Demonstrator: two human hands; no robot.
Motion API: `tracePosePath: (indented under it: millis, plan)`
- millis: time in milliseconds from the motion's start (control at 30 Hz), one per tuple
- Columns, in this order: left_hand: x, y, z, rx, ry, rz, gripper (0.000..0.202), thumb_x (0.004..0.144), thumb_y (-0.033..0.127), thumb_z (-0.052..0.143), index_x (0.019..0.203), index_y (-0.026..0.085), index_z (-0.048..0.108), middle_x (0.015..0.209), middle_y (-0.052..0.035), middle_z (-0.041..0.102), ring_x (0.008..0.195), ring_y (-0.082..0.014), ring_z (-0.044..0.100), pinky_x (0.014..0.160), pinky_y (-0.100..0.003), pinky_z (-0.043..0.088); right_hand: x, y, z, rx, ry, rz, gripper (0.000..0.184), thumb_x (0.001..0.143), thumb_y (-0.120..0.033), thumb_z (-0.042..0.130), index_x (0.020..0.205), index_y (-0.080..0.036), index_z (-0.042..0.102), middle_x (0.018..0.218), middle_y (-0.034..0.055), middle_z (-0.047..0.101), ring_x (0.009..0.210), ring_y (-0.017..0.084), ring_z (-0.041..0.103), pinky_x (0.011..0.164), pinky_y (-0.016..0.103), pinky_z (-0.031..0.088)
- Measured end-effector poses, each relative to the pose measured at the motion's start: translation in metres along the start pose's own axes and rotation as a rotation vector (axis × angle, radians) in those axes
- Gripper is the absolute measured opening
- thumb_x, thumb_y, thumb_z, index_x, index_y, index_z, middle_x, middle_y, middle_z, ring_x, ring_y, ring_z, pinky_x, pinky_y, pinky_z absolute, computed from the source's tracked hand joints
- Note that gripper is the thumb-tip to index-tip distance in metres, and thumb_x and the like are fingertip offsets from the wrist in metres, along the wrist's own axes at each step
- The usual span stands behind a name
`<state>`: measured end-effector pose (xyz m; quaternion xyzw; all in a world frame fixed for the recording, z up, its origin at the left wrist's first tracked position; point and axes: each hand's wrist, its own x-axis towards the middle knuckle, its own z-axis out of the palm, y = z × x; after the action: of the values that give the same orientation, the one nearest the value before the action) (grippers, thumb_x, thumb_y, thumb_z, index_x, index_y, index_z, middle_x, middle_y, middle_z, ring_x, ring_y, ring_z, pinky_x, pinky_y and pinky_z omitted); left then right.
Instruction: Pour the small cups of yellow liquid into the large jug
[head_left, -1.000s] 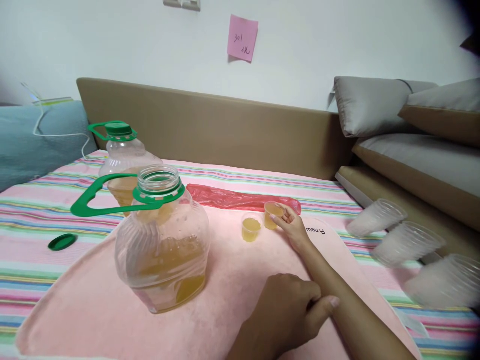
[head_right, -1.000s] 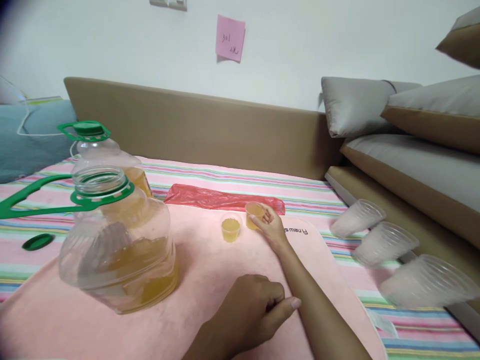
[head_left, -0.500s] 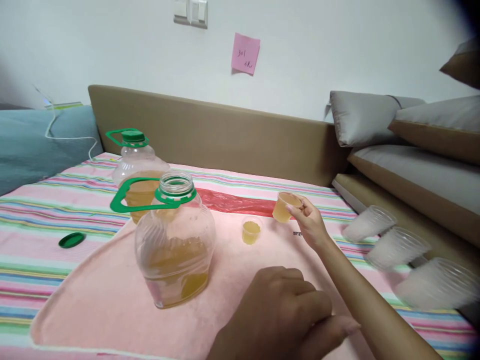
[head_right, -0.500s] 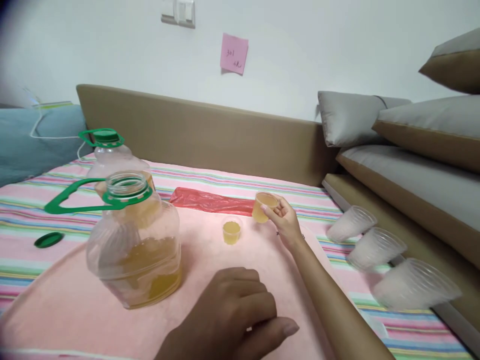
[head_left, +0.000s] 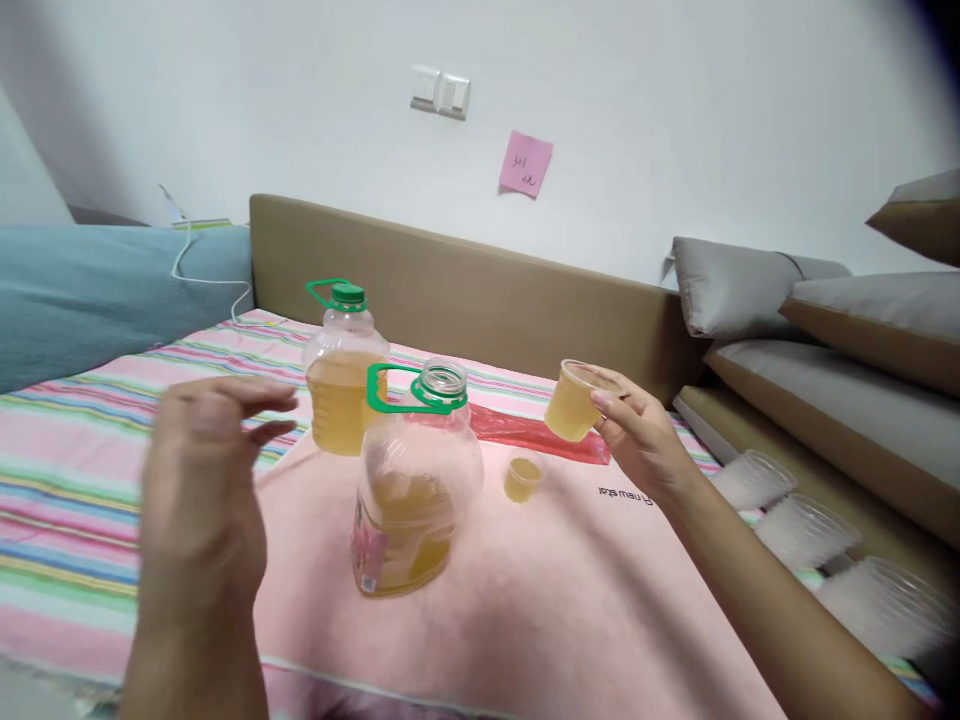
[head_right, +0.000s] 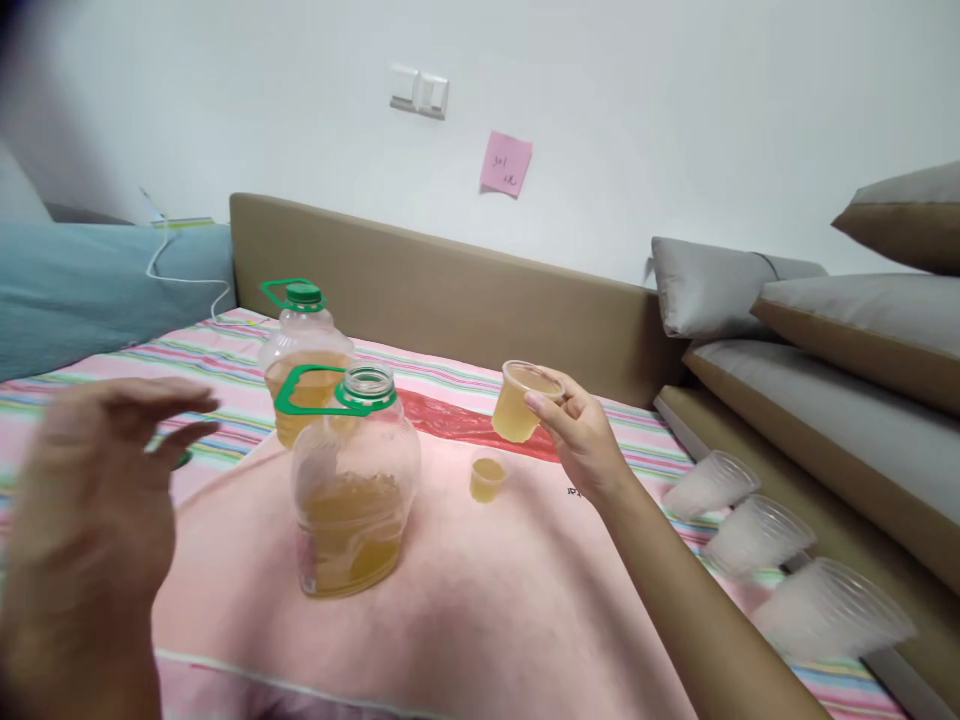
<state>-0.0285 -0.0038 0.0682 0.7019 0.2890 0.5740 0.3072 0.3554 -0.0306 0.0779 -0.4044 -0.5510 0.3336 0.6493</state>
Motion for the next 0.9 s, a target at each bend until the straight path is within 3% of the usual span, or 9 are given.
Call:
tracePosePath:
  millis: [33,67,100,167,300,400,533,900]
  plan:
    - [-0.001,-0.009,0.003,-0.043,0.143,-0.043,0.041,0.107,0.062,0.040,0.113,0.033,0.068,0.117,0.0013,0.074,0.143,-0.0301,0.056,0.098,-0.056,0.050,0.001,-0.004,0.006,-0.004,-0.015,0.002,0.048,0.079,-0.049,0.097,0.118,-0.027,0.079,0.139,0.0094,0.069,0.134,0.034,0.059,0.114,0.049,0.051]
    - [-0.002,-0.016,0.007,-0.084,0.192,-0.093,0.038,0.104,0.064,0.051,0.117,0.032,0.066,0.128,0.0013,0.071,0.144,-0.0313,0.055,0.111,-0.057,0.047,0.003,-0.007,0.011,-0.011,-0.033,0.004,0.048,0.080,-0.049,0.097,0.119,-0.027,0.079,0.139,0.0093,0.068,0.134,0.034,0.060,0.114,0.049,0.051]
    - [-0.003,-0.023,0.010,-0.113,0.190,-0.131,0.041,0.100,0.066,0.058,0.120,0.031,0.065,0.137,-0.0003,0.068,0.146,-0.0328,0.053,0.120,-0.057,0.043,0.004,-0.010,0.016,-0.020,-0.053,0.005,0.048,0.080,-0.048,0.096,0.120,-0.027,0.079,0.140,0.0092,0.068,0.133,0.034,0.060,0.113,0.048,0.051]
    - [-0.005,-0.031,0.015,-0.117,0.054,-0.188,0.054,0.093,0.070,0.068,0.130,0.031,0.059,0.151,-0.0037,0.059,0.152,-0.0352,0.047,0.129,-0.058,0.036,0.006,-0.014,0.025,-0.033,-0.093,0.009,0.047,0.082,-0.048,0.095,0.121,-0.027,0.079,0.141,0.0090,0.067,0.132,0.033,0.060,0.111,0.046,0.052]
    - [-0.007,-0.035,0.019,-0.032,-0.214,-0.216,0.077,0.087,0.066,0.079,0.149,0.036,0.044,0.166,-0.0063,0.044,0.159,-0.0352,0.037,0.132,-0.060,0.032,0.009,-0.018,0.039,-0.033,-0.158,0.007,0.042,0.088,-0.045,0.092,0.123,-0.026,0.080,0.142,0.0085,0.067,0.131,0.031,0.060,0.103,0.040,0.055]
    - [-0.009,-0.030,0.020,-0.003,-0.302,-0.214,0.093,0.081,0.062,0.086,0.155,0.035,0.037,0.170,-0.0100,0.039,0.160,-0.0359,0.036,0.131,-0.059,0.033,0.010,-0.020,0.049,-0.034,-0.195,0.009,0.040,0.090,-0.044,0.090,0.125,-0.027,0.079,0.142,0.0080,0.067,0.129,0.030,0.061,0.100,0.038,0.055]
    - [-0.011,-0.026,0.022,0.050,-0.328,-0.242,0.103,0.074,0.064,0.090,0.156,0.033,0.035,0.168,-0.0123,0.042,0.159,-0.0370,0.038,0.130,-0.059,0.036,0.012,-0.024,0.061,-0.038,-0.238,0.004,0.038,0.090,-0.043,0.090,0.124,-0.027,0.080,0.142,0.0074,0.067,0.133,0.030,0.059,0.100,0.036,0.055]
    - [-0.013,-0.026,0.023,0.137,-0.323,-0.264,0.101,0.077,0.070,0.086,0.157,0.031,0.036,0.164,-0.0131,0.046,0.157,-0.0394,0.041,0.128,-0.058,0.040,0.017,-0.030,0.080,-0.072,-0.277,-0.004,0.040,0.086,-0.045,0.093,0.120,-0.028,0.079,0.136,0.0066,0.070,0.127,0.029,0.063,0.106,0.040,0.053]
